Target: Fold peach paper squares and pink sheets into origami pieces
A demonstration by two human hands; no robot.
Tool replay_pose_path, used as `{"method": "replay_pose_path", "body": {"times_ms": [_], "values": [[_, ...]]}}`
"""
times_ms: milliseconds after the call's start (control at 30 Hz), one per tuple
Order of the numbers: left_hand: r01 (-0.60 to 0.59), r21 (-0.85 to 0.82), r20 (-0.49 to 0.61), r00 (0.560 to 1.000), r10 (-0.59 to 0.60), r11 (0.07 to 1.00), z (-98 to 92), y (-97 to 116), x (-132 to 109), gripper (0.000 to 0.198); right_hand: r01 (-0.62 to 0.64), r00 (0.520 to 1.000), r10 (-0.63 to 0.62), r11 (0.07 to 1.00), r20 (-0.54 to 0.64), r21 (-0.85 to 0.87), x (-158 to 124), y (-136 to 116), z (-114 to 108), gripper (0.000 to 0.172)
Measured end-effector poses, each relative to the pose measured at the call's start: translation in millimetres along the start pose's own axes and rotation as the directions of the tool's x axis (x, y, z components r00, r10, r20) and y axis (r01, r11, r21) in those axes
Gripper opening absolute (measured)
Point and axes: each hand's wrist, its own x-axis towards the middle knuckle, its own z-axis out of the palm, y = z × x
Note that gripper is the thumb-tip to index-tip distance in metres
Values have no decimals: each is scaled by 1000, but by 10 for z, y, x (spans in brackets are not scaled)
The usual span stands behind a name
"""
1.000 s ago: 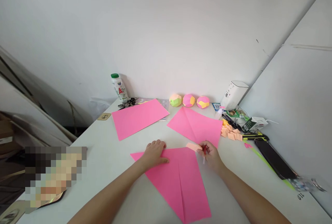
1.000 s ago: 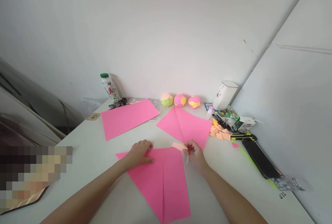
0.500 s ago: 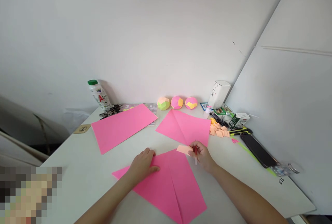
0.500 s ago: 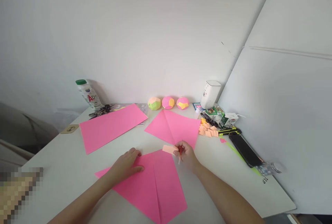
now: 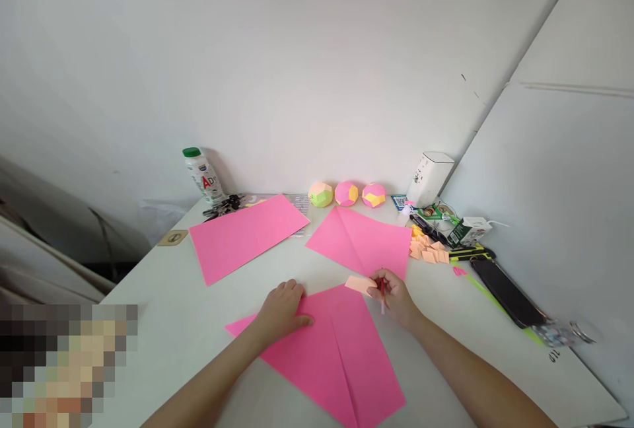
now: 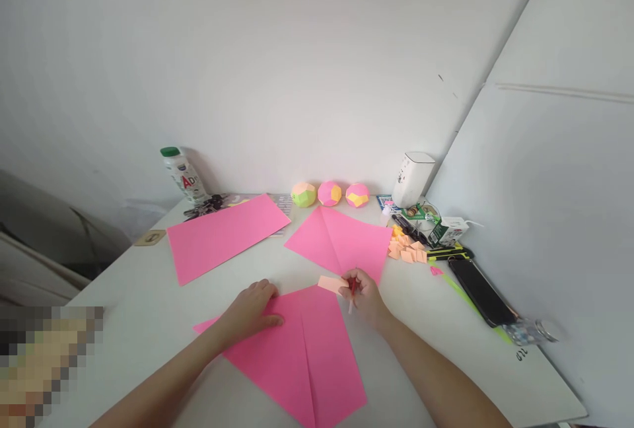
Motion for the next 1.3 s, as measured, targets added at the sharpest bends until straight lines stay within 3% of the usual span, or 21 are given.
{"method": "replay_pose_path", "body": {"times_ms": [233,367,633,767,900,1033,1167,1300], "values": [[-12,-8,-7,1000,12,1000,34,7,-25,25,-15,1000,15,1000,-16,6,5,-23,-5,29],[-91,-3,-36,995,90,996,48,-43,-1,23,-10,999,10,1000,-37,20,11,-31,-4,32],[-225,188,-292,916,273,956,-66,-366,279,38,1,999,0,999,-36,43,33,-23,-12,43],[-205,245,-379,879,289,948,-18,-484,423,40,15,1000,-15,1000,26,4,-36,-33,39,37],[-161,257,-451,852,266,953,100,-436,433,38,41,992,-32,997,119,-70,-170,-46,160,31],[-162,249,-430,865,259,955,316,-250,310,39,78,981,-46,983,187,-168,-224,-53,216,22],[-241,235,-317,897,309,942,536,-142,222,70,101,975,-47,965,219,-243,-187,-35,157,20],[-315,205,-254,897,362,927,552,-189,226,72,128,963,-44,943,267,-307,-188,-40,110,17]]}}
